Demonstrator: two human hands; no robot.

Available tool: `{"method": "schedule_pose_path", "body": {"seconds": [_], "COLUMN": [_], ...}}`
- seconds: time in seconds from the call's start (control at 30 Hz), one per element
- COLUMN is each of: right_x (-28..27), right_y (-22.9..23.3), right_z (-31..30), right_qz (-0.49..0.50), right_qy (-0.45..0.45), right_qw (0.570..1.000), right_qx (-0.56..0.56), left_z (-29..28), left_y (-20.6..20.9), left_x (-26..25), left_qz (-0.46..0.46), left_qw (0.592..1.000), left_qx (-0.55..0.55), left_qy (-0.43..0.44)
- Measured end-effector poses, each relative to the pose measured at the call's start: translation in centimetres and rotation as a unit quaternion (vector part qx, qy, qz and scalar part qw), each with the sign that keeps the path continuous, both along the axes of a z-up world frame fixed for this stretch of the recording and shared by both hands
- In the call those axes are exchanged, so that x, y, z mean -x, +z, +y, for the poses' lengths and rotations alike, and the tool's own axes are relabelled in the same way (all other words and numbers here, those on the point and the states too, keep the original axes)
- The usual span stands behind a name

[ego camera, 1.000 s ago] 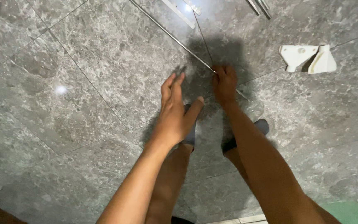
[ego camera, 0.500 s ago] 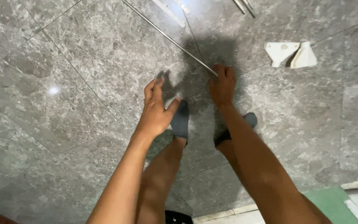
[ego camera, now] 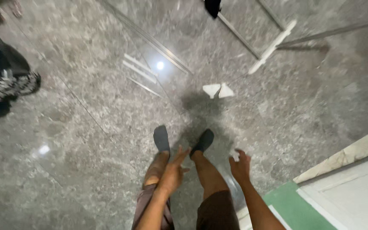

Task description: The person assembles a mop by connecting metal rods to a white plastic mop head, then wipes the mop head with a cloth. The person handles multiple rods and the mop head on a tiled floor.

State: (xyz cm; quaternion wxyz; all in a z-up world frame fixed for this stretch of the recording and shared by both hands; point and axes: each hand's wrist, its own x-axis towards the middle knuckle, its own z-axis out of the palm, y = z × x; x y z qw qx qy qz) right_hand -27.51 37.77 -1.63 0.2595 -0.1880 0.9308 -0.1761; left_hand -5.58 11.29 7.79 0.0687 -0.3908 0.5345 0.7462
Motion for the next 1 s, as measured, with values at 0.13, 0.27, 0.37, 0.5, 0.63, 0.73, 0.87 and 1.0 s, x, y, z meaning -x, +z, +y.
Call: {"method": "schedule_pose_path", "body": {"seconds": [0.13,0.27,0.37,0.5,0.63,0.73,0.87,1.0], "right_x": [0.0,-1.2,-2.6,-1.8,1.7,4.1,9.5,15.1], "right_y": [12.2,20.5,24.7,26.5,28.7,30.0,30.8,31.1], "right_z": [5.6,8.7,7.4,6.1,9.3,9.0,13.9,21.0], "right_qz": [-0.063,-0.122,-0.238,-0.275,-0.301,-0.317,-0.316,-0.288], "right_qy": [-0.178,-0.15,-0.327,-0.346,-0.362,-0.382,-0.435,-0.474], "right_qw": [0.977,0.98,0.915,0.895,0.878,0.864,0.839,0.825], "right_qx": [-0.1,-0.035,0.007,0.063,0.084,0.084,0.085,0.109], "left_z": [1.9,1.6,-1.4,-6.4,-7.8,-6.0,0.4,9.3], "left_y": [5.3,4.3,4.6,7.0,10.0,11.2,12.3,14.0], "left_x": [-0.6,-0.9,-1.7,-2.9,-1.1,2.3,10.3,18.9], "left_qz": [-0.046,0.016,0.029,-0.155,-0.213,-0.159,-0.178,-0.055], "left_qw": [0.977,0.991,0.994,0.96,0.959,0.949,0.954,0.989], "left_qx": [-0.006,-0.011,0.075,0.22,0.185,0.266,0.24,0.135], "left_qy": [-0.209,-0.135,-0.077,-0.077,0.001,0.052,0.037,0.039]}}
